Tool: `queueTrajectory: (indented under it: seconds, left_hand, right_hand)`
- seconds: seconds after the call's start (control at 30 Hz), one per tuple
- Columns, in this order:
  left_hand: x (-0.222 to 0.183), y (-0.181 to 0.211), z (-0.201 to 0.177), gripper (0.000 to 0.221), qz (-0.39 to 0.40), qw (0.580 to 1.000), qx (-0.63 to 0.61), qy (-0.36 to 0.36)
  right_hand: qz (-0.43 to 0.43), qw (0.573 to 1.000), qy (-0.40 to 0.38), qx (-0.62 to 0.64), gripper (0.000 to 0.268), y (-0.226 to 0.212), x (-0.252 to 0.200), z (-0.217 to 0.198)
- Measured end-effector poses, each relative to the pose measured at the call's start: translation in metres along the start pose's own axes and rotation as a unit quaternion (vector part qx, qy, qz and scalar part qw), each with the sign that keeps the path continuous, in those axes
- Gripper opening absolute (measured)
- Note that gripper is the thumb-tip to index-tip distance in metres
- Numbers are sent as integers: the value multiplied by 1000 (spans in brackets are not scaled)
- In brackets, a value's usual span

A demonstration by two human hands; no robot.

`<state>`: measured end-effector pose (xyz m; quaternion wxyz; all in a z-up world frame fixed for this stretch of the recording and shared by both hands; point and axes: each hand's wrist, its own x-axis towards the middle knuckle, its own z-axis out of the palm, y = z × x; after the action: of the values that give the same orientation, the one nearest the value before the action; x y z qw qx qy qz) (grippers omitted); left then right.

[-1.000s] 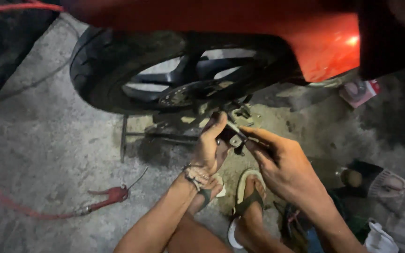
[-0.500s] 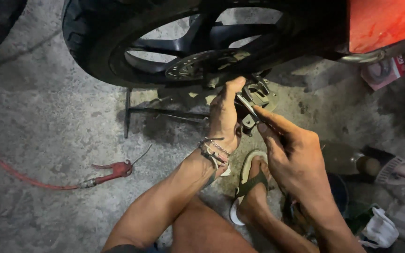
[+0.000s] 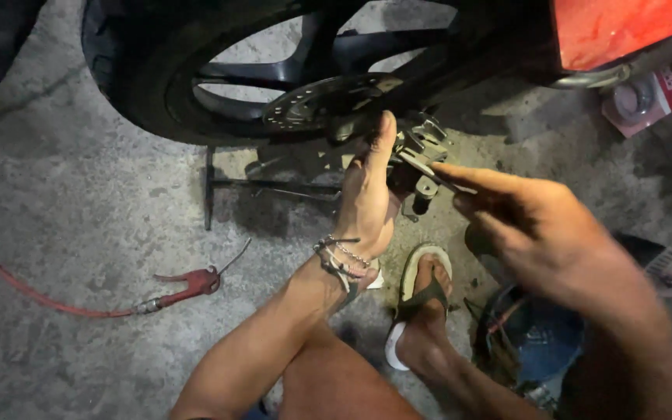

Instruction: Inspecting and adjusting a motorcycle brake caliper using a flathead screwdriver to manipulate the brake pads.

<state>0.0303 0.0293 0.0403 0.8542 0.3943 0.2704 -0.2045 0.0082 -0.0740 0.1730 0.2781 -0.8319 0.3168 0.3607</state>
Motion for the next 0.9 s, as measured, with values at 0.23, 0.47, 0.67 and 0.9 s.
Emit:
queueTrajectory:
  seconds: [0.23, 0.47, 0.67, 0.9]
  left_hand:
    - [14, -9, -11, 85, -52, 993, -84, -59]
    - [7, 8, -3, 59, -115, 988, -101, 3]
    - [25, -8, -8, 17, -65, 985, -159, 21]
    - [41, -50, -39, 41, 308, 899, 307, 53]
  right_hand:
    - [-42, 999, -33, 9, 66, -15, 9, -19]
    - [-144, 962, 31, -229, 36, -5, 33, -25]
    - [-212, 916, 22, -340, 40, -4, 45, -27]
    - [-130, 936, -6, -327, 42, -28, 27, -19]
